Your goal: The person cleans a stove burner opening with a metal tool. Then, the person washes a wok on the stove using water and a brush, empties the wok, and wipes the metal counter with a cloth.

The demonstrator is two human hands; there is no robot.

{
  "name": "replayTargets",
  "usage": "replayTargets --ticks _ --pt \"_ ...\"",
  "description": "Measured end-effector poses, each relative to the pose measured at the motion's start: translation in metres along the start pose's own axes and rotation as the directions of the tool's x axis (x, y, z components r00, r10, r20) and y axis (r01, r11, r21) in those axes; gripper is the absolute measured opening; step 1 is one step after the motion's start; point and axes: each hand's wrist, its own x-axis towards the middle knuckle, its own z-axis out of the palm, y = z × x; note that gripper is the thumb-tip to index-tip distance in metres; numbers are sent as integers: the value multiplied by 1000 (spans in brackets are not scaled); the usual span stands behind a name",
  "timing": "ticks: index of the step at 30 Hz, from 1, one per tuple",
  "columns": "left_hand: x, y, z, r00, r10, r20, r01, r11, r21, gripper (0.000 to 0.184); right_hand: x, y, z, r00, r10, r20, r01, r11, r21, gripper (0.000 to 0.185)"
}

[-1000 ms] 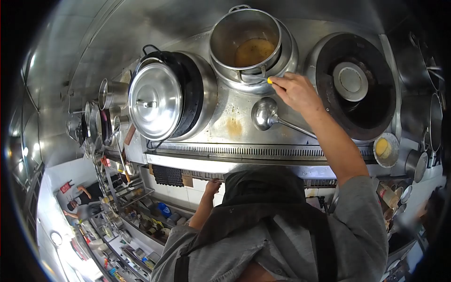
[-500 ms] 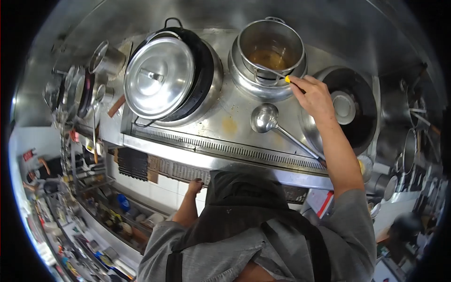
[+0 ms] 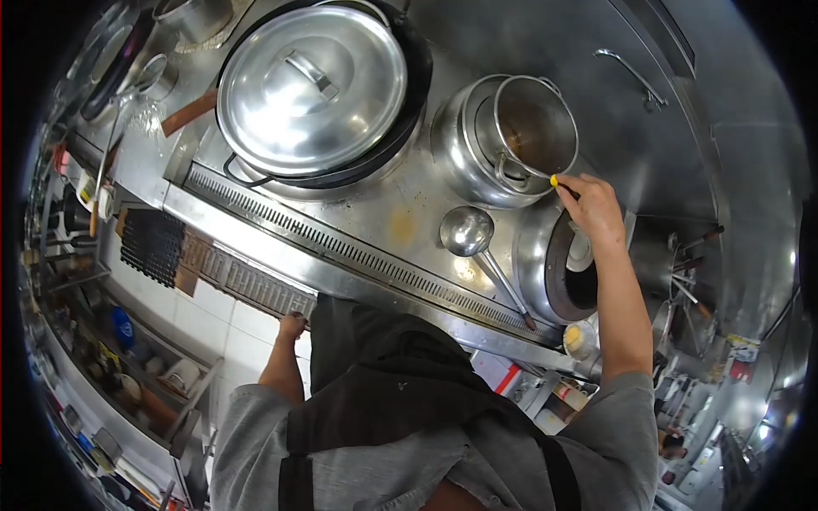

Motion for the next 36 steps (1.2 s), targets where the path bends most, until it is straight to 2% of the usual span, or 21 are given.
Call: replayTargets --ticks 2,5,7,9,11,12,15,17,18,20,21,23,25,26,27,29,32,33,34,36 --pt "2 -2 -6 1000 -1 -7 1 998 -58 35 11 -16 -13 988 52 144 -63 996 69 18" --pt "16 -6 -15 997 62 39 -64 995 71 30 30 -20 -13 988 -1 152 9 999 -52 17" --pt "18 -1 -24 997 51 50 -52 998 21 28 47 -37 -18 979 40 199 -17 993 -116 17" --pt "23 0 -29 998 -4 55 11 991 -133 25 59 -49 -19 968 79 238 -39 985 -169 17" --pt "28 0 -36 998 -30 57 38 988 -150 26 61 -51 -19 938 35 344 -31 999 -17 16" --pt "29 -2 -39 998 -31 63 41 987 -153 26 62 -54 -19 936 34 349 -28 999 -21 16" --pt "36 -4 -49 999 -45 27 48 984 -170 30 60 -61 -25 957 27 289 -3 997 -82 17" --pt "42 -8 -59 994 -60 92 73 988 -135 32 57 -65 -27 979 128 160 -109 986 -124 15" --pt "39 -4 -66 997 -52 63 58 995 -87 33 50 -63 -23 979 135 154 -116 985 -127 15" --pt "45 4 -79 997 -32 70 35 998 -46 33 32 -58 -12 952 141 272 -120 989 -91 16" --pt "47 5 -83 996 -23 81 24 1000 -9 34 26 -57 -14 953 142 269 -122 989 -89 16" --pt "48 3 -89 996 -38 79 41 998 -40 32 17 -57 -16 959 251 132 -261 963 66 17" --pt "53 6 -94 1000 -14 26 15 999 -35 30 14 -60 -11 961 258 96 -264 963 49 18" --pt "55 9 -100 995 -47 88 50 998 -33 28 11 -64 -8 964 261 61 -263 965 27 20" --pt "55 13 -102 996 -38 84 39 999 -18 28 8 -66 -5 964 263 25 -263 965 5 21" --pt "54 17 -103 996 -23 86 26 999 -33 25 -7 -65 11 957 284 55 -284 959 -10 23" --pt "61 11 -98 997 9 74 -6 999 -38 24 -36 -60 29 961 277 22 -278 960 33 23" --pt "59 10 -97 996 25 81 -21 998 -51 24 -42 -66 31 940 329 -84 -319 941 114 23" --pt "90 -22 -94 916 362 173 -392 899 193 27 -46 -69 32 904 386 -183 -351 915 198 23" --pt "85 -24 -95 921 351 166 -382 898 220 28 -57 -65 41 887 432 -161 -397 894 208 24"
